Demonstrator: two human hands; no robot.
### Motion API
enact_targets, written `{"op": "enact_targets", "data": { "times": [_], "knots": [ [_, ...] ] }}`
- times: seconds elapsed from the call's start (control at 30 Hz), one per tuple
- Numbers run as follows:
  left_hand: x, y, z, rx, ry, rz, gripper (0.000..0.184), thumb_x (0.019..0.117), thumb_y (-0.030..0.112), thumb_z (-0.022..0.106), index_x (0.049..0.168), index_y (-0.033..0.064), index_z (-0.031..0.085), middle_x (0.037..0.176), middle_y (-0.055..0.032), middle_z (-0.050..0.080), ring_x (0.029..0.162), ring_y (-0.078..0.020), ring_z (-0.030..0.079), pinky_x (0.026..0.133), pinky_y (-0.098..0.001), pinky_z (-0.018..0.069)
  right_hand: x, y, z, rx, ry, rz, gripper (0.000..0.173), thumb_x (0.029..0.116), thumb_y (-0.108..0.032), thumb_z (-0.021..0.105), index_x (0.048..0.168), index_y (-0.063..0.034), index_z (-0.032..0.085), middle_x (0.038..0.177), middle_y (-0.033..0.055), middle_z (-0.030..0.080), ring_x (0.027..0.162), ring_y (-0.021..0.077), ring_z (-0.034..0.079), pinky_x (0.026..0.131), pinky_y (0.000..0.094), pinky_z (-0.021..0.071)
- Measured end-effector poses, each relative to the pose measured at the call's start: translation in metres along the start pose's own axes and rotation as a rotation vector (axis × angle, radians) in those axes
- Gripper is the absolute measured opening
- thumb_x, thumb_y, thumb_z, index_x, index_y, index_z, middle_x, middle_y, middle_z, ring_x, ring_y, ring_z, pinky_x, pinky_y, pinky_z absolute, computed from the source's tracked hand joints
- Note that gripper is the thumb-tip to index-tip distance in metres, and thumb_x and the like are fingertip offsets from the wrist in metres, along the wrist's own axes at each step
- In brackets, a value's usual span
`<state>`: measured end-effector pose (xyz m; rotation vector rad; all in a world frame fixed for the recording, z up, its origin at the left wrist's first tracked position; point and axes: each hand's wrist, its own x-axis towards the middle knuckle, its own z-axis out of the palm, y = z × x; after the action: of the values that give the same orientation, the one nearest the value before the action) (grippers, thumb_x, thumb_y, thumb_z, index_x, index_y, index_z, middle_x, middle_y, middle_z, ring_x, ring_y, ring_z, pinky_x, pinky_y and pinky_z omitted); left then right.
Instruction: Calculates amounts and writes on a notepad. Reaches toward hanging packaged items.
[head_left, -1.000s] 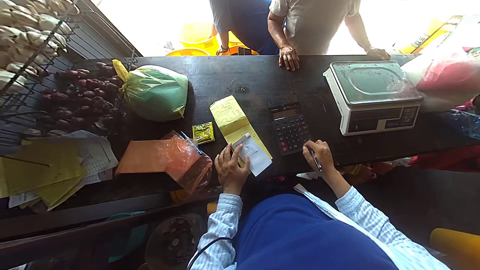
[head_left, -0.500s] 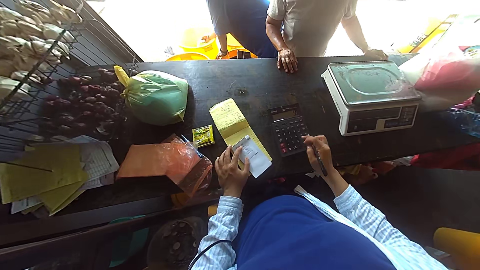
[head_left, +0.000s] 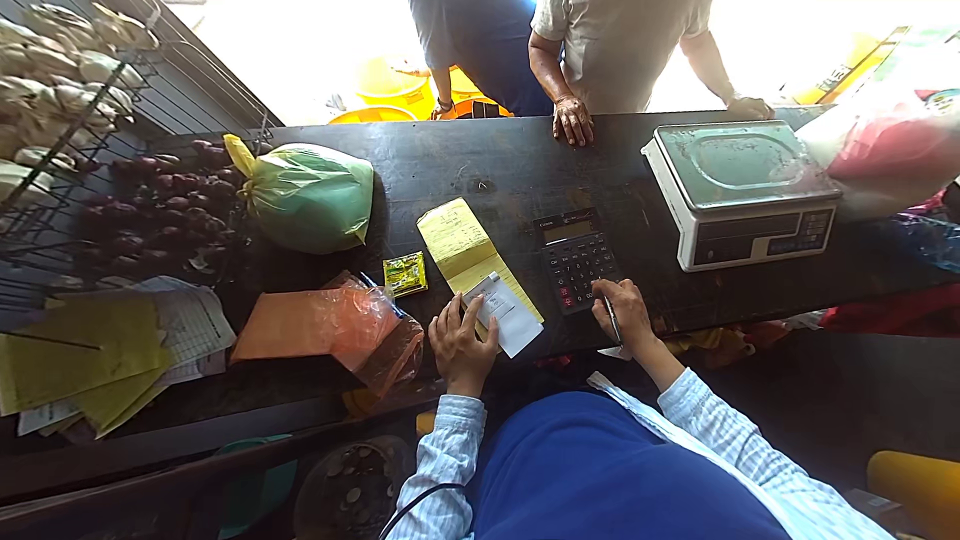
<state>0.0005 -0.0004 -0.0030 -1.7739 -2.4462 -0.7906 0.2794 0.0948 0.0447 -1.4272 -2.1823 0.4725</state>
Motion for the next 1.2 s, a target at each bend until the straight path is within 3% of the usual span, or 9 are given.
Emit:
{"op": "enact_targets", "data": {
  "times": [0.2,0.27,0.43,0.57,0.67,0.87,1.2],
  "knots": [
    [0.0,0.001,-0.002,-0.005,0.001,-0.001,0.05,0.0957,0.048,0.049,0.133,0.0227,0.069,0.147,-0.0167,0.057,0.136,-0.0393,0.053,0.115,-0.059,0.0312,0.0,0.0,-0.02,-0.04,0.102,0.045,0.025,0.0903,-0.017,0.055,0.099,-0.0075,0.076,0.092,0.0101,0.074,0.087,0.0325,0.065,0.081,0.0485,0.0487],
    [0.0,0.001,-0.002,-0.002,0.003,0.0,0.05,0.0956,0.048,0.049,0.133,0.0224,0.069,0.147,-0.0169,0.057,0.136,-0.0394,0.053,0.115,-0.059,0.0311,0.001,0.005,-0.019,-0.092,-0.02,0.105,0.024,0.0928,-0.019,0.056,0.103,-0.0063,0.074,0.096,0.0121,0.074,0.094,0.0353,0.066,0.086,0.0505,0.0492],
    [0.0,0.001,-0.003,-0.003,0.002,0.011,0.049,0.0954,0.046,0.05,0.134,0.0216,0.068,0.147,-0.0182,0.057,0.134,-0.0407,0.054,0.114,-0.0602,0.0324,0.011,-0.003,-0.028,-0.174,-0.192,0.143,0.025,0.0959,-0.023,0.054,0.104,-0.0083,0.073,0.094,0.0102,0.073,0.097,0.0329,0.065,0.089,0.0482,0.047],
    [0.0,0.001,-0.002,-0.003,0.003,0.016,0.05,0.0959,0.047,0.049,0.134,0.0211,0.068,0.147,-0.0179,0.057,0.135,-0.0399,0.053,0.114,-0.0596,0.0325,0.022,-0.015,-0.041,-0.226,-0.395,0.217,0.028,0.1004,-0.019,0.048,0.116,-0.009,0.07,0.103,0.0121,0.073,0.104,0.0301,0.067,0.095,0.0478,0.0461],
    [0.0,0.0,-0.002,-0.002,-0.004,0.012,0.05,0.0963,0.047,0.048,0.135,0.0221,0.067,0.148,-0.0171,0.056,0.136,-0.0394,0.053,0.115,-0.0594,0.0313,0.028,-0.021,-0.047,-0.243,-0.497,0.253,0.027,0.1004,-0.019,0.048,0.118,-0.011,0.068,0.105,0.0118,0.074,0.104,0.0282,0.069,0.095,0.0499,0.0468],
    [0.0,0.001,-0.003,-0.004,0.002,0.01,0.049,0.0964,0.047,0.049,0.134,0.0222,0.068,0.148,-0.0171,0.056,0.136,-0.0396,0.052,0.115,-0.0593,0.0313,0.035,-0.023,-0.052,-0.227,-0.567,0.309,0.027,0.1016,-0.019,0.048,0.12,-0.0133,0.067,0.108,0.0123,0.073,0.106,0.0302,0.069,0.088,0.0523,0.0521],
    [0.0,0.001,-0.002,-0.006,0.006,0.012,0.049,0.0963,0.047,0.049,0.135,0.0223,0.068,0.148,-0.0176,0.056,0.136,-0.039,0.053,0.116,-0.0592,0.0308,0.035,-0.022,-0.054,-0.21,-0.589,0.333,0.027,0.1019,-0.019,0.048,0.121,-0.0147,0.066,0.109,0.0117,0.072,0.107,0.03,0.069,0.088,0.0527,0.0528]
  ]
}}
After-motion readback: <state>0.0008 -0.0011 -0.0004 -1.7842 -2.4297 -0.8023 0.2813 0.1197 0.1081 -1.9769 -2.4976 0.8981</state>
